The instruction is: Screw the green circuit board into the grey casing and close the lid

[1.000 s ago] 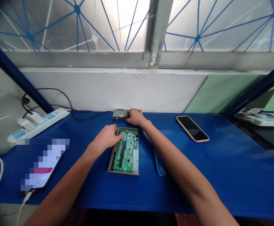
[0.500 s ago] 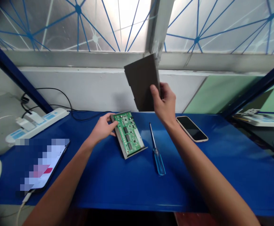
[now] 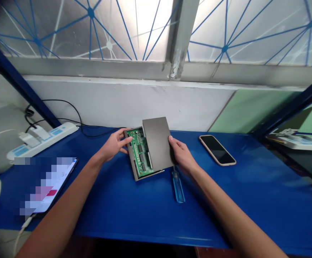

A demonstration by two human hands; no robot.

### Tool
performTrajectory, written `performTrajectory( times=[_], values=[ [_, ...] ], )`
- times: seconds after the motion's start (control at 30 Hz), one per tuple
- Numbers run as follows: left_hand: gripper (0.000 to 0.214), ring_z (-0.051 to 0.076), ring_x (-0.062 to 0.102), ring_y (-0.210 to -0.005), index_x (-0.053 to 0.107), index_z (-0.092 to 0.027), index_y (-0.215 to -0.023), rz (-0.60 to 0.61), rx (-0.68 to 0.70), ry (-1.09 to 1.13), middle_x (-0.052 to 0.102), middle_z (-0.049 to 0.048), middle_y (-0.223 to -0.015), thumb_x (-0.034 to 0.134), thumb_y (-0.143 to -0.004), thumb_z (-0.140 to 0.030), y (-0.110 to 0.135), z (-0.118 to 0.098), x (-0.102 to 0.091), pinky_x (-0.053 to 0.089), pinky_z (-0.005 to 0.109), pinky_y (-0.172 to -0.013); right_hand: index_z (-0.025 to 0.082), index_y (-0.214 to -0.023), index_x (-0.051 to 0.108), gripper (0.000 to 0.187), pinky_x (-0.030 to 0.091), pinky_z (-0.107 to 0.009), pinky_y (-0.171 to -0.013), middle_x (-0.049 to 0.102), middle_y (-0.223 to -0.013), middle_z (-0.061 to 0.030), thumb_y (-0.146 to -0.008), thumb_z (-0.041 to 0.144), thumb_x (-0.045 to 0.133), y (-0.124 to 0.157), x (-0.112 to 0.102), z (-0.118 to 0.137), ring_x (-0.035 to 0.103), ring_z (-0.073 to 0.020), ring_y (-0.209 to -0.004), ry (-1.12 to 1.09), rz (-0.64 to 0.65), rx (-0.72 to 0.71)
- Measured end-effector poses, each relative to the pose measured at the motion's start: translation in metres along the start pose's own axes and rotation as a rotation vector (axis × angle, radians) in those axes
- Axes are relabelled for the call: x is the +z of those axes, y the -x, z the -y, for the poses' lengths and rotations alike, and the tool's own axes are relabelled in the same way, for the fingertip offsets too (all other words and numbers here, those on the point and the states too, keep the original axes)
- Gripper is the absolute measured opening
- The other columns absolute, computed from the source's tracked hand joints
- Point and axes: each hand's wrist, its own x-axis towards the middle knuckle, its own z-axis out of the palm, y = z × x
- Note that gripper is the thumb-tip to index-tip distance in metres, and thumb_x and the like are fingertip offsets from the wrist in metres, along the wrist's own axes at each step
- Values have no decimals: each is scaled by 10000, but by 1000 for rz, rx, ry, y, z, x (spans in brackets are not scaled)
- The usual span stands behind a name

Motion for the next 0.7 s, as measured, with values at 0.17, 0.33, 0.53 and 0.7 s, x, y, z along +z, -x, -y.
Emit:
performTrajectory(
  times=[0.17, 0.33, 0.53, 0.7],
  values=[
    [458, 256, 711, -948, 545, -161, -1320, -5, -11, 12, 654, 170, -1249, 667, -905, -313, 0, 1, -1, 628, 286, -571, 192, -1048, 767, 364, 616, -330, -634, 807, -871, -92, -953, 511, 621, 3, 6, -4, 752, -241, -718, -36, 56, 74],
    [475, 249, 707, -942, 534, -158, -1335, 22, -5, 19, 639, 178, -1282, 668, -909, -320, 0, 0, 1, 628, 286, -573, 212, -1101, 753, 346, 632, -334, -694, 812, -942, -78, -953, 500, 631, 4, 9, -8, 764, -235, -772, -58, 71, 65],
    [483, 235, 711, -908, 540, -165, -1340, 13, 2, 35, 639, 172, -1276, 674, -905, -324, 0, 2, 2, 620, 273, -563, 220, -1119, 749, 333, 634, -326, -733, 809, -1031, -83, -961, 485, 623, 6, 10, -7, 770, -246, -892, -70, 90, 58],
    [518, 231, 711, -879, 558, -172, -1328, 2, 21, 65, 646, 163, -1250, 717, -875, -368, -1, 5, 4, 618, 273, -545, 225, -1156, 739, 334, 625, -319, -762, 803, -1080, -73, -967, 472, 617, 4, 10, -9, 765, -238, -922, -64, 91, 57]
  ],
)
